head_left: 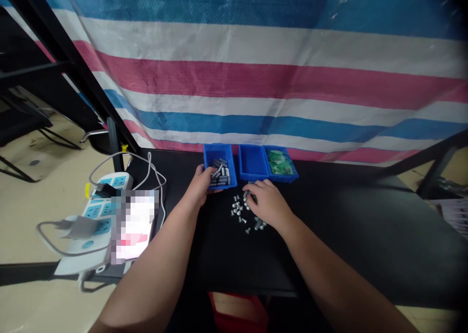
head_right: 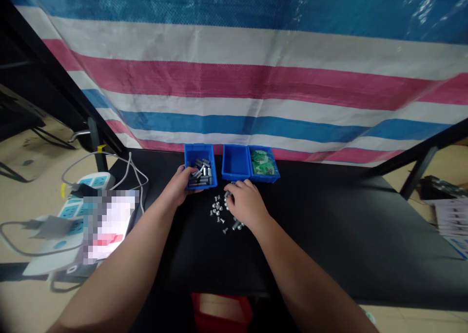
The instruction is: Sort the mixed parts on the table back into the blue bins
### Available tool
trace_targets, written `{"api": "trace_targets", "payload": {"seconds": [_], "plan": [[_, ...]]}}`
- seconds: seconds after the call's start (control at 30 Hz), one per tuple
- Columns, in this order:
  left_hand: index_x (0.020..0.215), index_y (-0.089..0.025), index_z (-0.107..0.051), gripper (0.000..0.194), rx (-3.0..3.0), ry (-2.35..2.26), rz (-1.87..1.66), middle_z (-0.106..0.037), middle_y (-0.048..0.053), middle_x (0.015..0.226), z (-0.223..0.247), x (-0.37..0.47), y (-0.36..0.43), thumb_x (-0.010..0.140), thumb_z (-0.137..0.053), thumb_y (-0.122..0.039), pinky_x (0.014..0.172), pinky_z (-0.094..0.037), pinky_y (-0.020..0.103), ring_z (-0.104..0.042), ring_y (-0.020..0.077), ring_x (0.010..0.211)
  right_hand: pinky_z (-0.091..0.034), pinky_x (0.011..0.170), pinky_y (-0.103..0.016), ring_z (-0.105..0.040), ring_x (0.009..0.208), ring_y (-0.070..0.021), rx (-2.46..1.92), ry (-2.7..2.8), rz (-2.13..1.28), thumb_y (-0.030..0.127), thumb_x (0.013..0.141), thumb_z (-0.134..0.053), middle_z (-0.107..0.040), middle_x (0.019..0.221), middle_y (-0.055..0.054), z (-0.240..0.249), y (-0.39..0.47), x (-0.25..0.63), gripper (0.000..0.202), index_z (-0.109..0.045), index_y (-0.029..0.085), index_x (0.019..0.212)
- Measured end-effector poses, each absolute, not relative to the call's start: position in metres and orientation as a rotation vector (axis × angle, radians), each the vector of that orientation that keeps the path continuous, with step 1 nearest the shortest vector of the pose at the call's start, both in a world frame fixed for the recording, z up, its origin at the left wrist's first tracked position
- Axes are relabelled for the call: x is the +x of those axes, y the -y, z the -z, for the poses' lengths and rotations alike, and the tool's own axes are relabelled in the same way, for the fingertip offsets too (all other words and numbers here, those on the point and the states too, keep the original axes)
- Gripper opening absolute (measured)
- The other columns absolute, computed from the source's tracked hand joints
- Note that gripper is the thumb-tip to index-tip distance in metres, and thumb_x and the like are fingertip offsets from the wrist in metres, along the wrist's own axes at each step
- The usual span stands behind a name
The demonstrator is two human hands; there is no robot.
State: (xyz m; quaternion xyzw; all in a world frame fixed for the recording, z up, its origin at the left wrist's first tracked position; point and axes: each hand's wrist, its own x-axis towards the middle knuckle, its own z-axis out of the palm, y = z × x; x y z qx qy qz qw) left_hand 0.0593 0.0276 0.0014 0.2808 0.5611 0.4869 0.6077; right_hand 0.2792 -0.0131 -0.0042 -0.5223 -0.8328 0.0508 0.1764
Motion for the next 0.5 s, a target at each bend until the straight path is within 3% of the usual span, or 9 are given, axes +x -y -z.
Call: {"api": "trace_targets", "payload": {"seconds": [0.23,0.4,0.5], "plan": [[0.110,-0.026,-0.052,0.034,0.653,-1.300,-1.133,-0.064,0.003,0.088,0.000,0.059,-0.028,0.079,-0.064,-0.029,0.063,-0.063,0.038,-0.068,0.0202,0.073,-0.049,0.083,-0.037,-0.058,0.088,-0.0240,-1.435,2.405,-0.174,0.015,0.093,-0.061,-0.068,0.090,-0.006,0.003,0.011,0.278,0.012,-0.070,0.021,0.095],[0.110,-0.027,-0.051,0.034,0.657,-1.293,-1.130,-0.064,0.002,0.088,0.001,0.059,-0.028,0.078,-0.064,-0.028,0.064,-0.063,0.038,-0.068,0.0200,0.075,-0.051,0.088,-0.041,-0.061,0.099,-0.0260,-1.315,2.345,-0.196,0.016,0.096,-0.056,-0.067,0.106,-0.009,-0.003,0.014,0.278,0.012,-0.066,0.020,0.101],[0.110,-0.027,-0.052,0.034,0.656,-1.297,-1.133,-0.064,0.002,0.088,0.003,0.058,-0.029,0.078,-0.065,-0.029,0.063,-0.063,0.037,-0.068,0.0200,0.075,-0.052,0.080,-0.035,-0.063,0.088,-0.0207,-1.178,2.196,-0.421,0.019,0.096,-0.057,-0.067,0.096,-0.006,-0.007,0.019,0.279,0.010,-0.063,0.021,0.102]]}}
